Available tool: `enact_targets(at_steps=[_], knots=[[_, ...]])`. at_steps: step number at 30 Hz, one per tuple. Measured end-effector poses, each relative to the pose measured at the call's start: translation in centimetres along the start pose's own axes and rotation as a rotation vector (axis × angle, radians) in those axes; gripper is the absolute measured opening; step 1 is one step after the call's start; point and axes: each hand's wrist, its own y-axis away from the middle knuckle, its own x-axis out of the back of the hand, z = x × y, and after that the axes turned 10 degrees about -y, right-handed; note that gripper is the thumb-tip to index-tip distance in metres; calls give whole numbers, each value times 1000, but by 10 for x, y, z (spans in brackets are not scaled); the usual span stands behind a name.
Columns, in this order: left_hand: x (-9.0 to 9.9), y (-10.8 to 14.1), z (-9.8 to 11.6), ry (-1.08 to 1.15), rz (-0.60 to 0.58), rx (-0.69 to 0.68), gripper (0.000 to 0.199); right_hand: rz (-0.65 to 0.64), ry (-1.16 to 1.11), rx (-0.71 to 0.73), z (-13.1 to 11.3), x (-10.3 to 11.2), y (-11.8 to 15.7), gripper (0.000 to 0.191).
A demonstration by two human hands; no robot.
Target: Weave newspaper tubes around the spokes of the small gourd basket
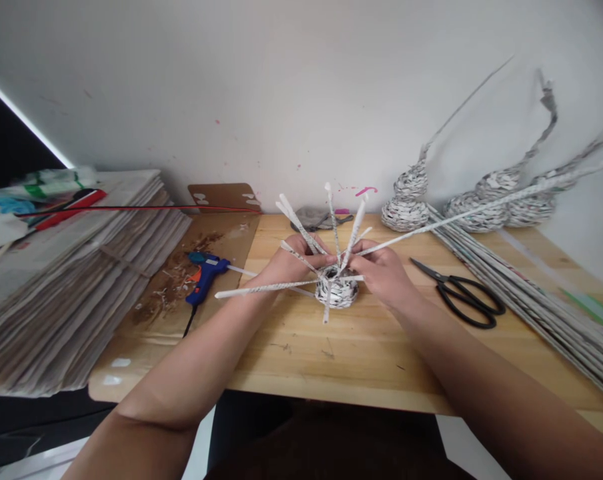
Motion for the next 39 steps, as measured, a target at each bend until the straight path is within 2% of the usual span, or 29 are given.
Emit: enact_targets(at_steps=[3, 6, 12, 15, 17, 19, 23, 25, 30, 35, 39], knots=[[-2, 2, 2, -37, 61, -24, 28, 84, 63, 35, -2, -2, 2, 11], [-2, 5, 6, -101, 97, -56, 27, 87, 74, 9, -5, -4, 4, 7], [-1, 8, 14, -239, 226, -84, 25, 61, 163, -89, -18, 3, 1, 34], [1, 6, 13, -237, 239, -82, 22, -13, -10, -265, -22, 6, 2, 44], [3, 4, 11, -213, 223, -79, 21, -85, -114, -330, -22, 4, 5, 45], [5, 3, 10, -185, 176, -86, 18, -116, -117, -262, -21, 0, 8, 40], [5, 6, 14, -98, 85, -47, 21, -54, -42, -63, -18, -6, 13, 28], [6, 8, 18, -56, 46, -10, 25, -64, -28, -39, -17, -7, 13, 27], [9, 8, 20, -86, -50, 64, 17, -158, 48, 10, -16, -5, 13, 26], [9, 10, 18, -41, -64, 175, 9, -135, 223, 232, -18, -7, 18, 24], [7, 11, 18, 32, -108, 203, 10, -142, 457, 327, -19, -6, 20, 18]])
